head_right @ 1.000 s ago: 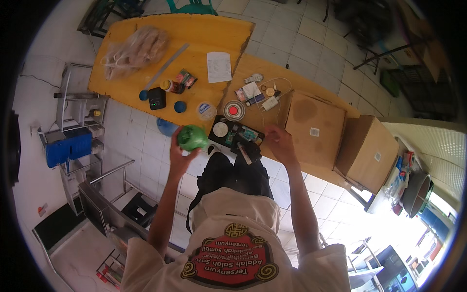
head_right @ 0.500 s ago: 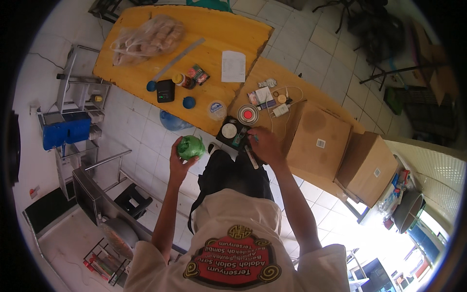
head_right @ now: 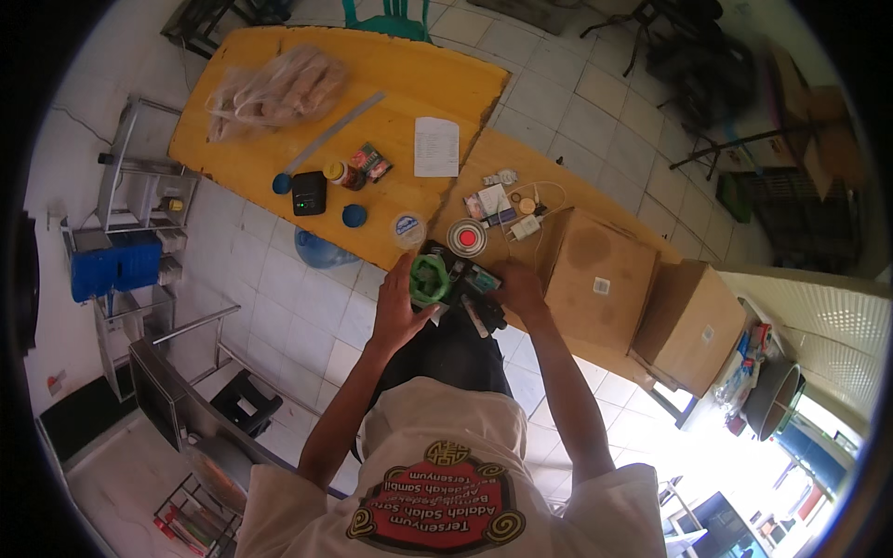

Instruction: The person handles a white digital kitchen scale, opens its back cover, and inserts a battery. They then close the cover, place the scale on a table, and press buttons to test it. Another person is visible in the background preparing food.

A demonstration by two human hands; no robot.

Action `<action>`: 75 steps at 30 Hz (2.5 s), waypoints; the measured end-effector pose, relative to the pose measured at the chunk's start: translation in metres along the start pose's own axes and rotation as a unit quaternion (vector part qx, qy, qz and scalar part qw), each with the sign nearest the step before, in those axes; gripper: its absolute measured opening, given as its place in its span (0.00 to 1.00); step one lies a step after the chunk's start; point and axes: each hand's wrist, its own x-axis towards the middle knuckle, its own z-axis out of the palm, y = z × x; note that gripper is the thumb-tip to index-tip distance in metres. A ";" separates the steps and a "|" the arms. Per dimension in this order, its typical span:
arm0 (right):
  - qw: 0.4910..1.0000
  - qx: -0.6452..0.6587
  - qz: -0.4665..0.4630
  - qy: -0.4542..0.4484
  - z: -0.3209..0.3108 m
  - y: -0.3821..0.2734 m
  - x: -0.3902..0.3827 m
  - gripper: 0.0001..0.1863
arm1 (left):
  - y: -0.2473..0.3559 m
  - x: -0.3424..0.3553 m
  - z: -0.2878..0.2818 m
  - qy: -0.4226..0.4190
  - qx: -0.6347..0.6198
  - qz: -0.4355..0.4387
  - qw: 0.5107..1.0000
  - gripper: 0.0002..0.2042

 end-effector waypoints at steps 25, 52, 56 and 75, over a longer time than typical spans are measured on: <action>0.991 0.095 0.090 -0.036 -0.033 -0.004 -0.038 0.27 | -0.114 -0.133 -0.033 -0.175 -0.031 -0.312 0.933 0.23; 0.937 0.318 0.105 0.099 -0.011 -0.007 -0.086 0.14 | 0.036 0.009 0.035 -0.189 0.039 0.094 0.977 0.16; 0.944 0.274 0.079 0.168 -0.006 -0.011 -0.084 0.16 | 0.040 0.003 0.033 -0.198 0.050 0.093 0.974 0.19; 0.973 -0.115 -0.200 -0.023 0.021 0.030 0.019 0.13 | -0.062 -0.120 -0.039 -0.167 0.082 -0.110 0.976 0.17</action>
